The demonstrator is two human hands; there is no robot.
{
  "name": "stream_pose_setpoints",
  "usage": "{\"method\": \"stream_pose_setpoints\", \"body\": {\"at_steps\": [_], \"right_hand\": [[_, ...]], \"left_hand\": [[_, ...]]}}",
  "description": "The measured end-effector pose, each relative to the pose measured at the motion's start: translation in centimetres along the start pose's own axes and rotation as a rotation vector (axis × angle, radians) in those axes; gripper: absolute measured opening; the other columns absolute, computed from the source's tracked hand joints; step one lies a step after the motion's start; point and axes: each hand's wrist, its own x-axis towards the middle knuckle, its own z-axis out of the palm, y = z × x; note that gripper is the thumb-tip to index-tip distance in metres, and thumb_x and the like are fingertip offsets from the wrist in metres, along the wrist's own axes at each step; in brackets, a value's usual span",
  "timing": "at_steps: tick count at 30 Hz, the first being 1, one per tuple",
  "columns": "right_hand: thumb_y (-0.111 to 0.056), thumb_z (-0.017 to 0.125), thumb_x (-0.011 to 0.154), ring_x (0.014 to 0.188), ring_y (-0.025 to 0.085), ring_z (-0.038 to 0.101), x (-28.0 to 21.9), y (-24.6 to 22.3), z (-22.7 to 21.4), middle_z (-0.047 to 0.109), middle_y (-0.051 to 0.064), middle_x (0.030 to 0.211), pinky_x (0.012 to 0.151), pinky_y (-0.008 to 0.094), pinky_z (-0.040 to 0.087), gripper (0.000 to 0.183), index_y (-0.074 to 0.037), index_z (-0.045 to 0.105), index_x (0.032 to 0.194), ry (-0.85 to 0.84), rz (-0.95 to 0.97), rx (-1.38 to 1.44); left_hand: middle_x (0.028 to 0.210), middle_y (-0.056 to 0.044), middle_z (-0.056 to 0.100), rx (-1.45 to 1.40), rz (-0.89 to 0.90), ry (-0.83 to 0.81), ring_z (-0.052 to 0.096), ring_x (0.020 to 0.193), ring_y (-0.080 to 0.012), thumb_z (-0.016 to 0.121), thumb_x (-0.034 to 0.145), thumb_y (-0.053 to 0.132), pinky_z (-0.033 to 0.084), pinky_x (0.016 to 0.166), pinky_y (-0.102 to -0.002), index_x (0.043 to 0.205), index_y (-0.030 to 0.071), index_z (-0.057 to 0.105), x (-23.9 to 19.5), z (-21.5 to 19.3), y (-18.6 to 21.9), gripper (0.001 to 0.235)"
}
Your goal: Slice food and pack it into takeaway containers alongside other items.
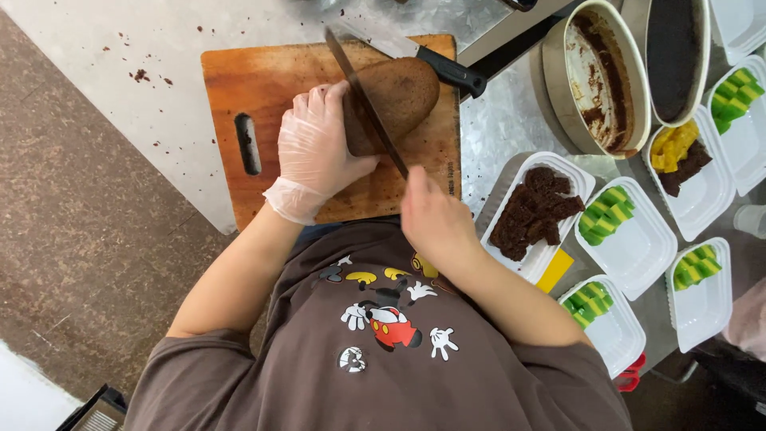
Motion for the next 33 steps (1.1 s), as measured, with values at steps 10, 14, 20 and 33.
{"method": "stream_pose_setpoints", "body": {"at_steps": [10, 14, 20, 33], "right_hand": [[-0.018, 0.051, 0.1, 0.073, 0.049, 0.07, -0.5, -0.1, -0.8, 0.07, 0.025, 0.096, 0.062, 0.058, 0.056, 0.021, -0.002, 0.043, 0.112, -0.048, 0.031, -0.037], [-0.018, 0.051, 0.099, 0.067, 0.047, 0.07, -4.3, 0.7, -1.6, 0.07, 0.023, 0.092, 0.056, 0.055, 0.057, 0.022, -0.001, 0.043, 0.112, -0.123, 0.076, -0.093], [-0.014, 0.052, 0.099, 0.072, 0.048, 0.069, 2.7, -1.2, 0.6, 0.069, 0.025, 0.096, 0.061, 0.059, 0.055, 0.019, -0.001, 0.044, 0.11, -0.051, 0.038, -0.034], [-0.017, 0.052, 0.097, 0.075, 0.049, 0.07, 0.3, 0.9, 1.7, 0.069, 0.026, 0.095, 0.065, 0.058, 0.056, 0.027, 0.0, 0.043, 0.115, -0.212, 0.131, -0.084]], "left_hand": [[0.126, -0.017, 0.056, 0.007, -0.019, 0.041, 0.054, 0.113, -0.0374, 0.097, 0.052, 0.042, 0.047, 0.091, -0.047, 0.138, 0.001, 0.047, -0.1, 0.4, 0.2, 0.107], [0.127, -0.017, 0.056, 0.004, -0.004, 0.035, 0.054, 0.113, -0.0371, 0.097, 0.052, 0.041, 0.047, 0.091, -0.047, 0.138, 0.002, 0.047, -0.3, 0.4, 0.3, 0.107], [0.13, -0.017, 0.056, 0.011, 0.012, 0.035, 0.054, 0.114, -0.0367, 0.097, 0.056, 0.041, 0.046, 0.091, -0.047, 0.14, 0.002, 0.047, -0.4, 0.7, 0.0, 0.105], [0.126, -0.018, 0.056, 0.006, -0.046, -0.027, 0.055, 0.111, -0.0384, 0.096, 0.052, 0.04, 0.047, 0.091, -0.047, 0.138, 0.001, 0.049, 0.3, 0.2, 0.1, 0.105]]}}
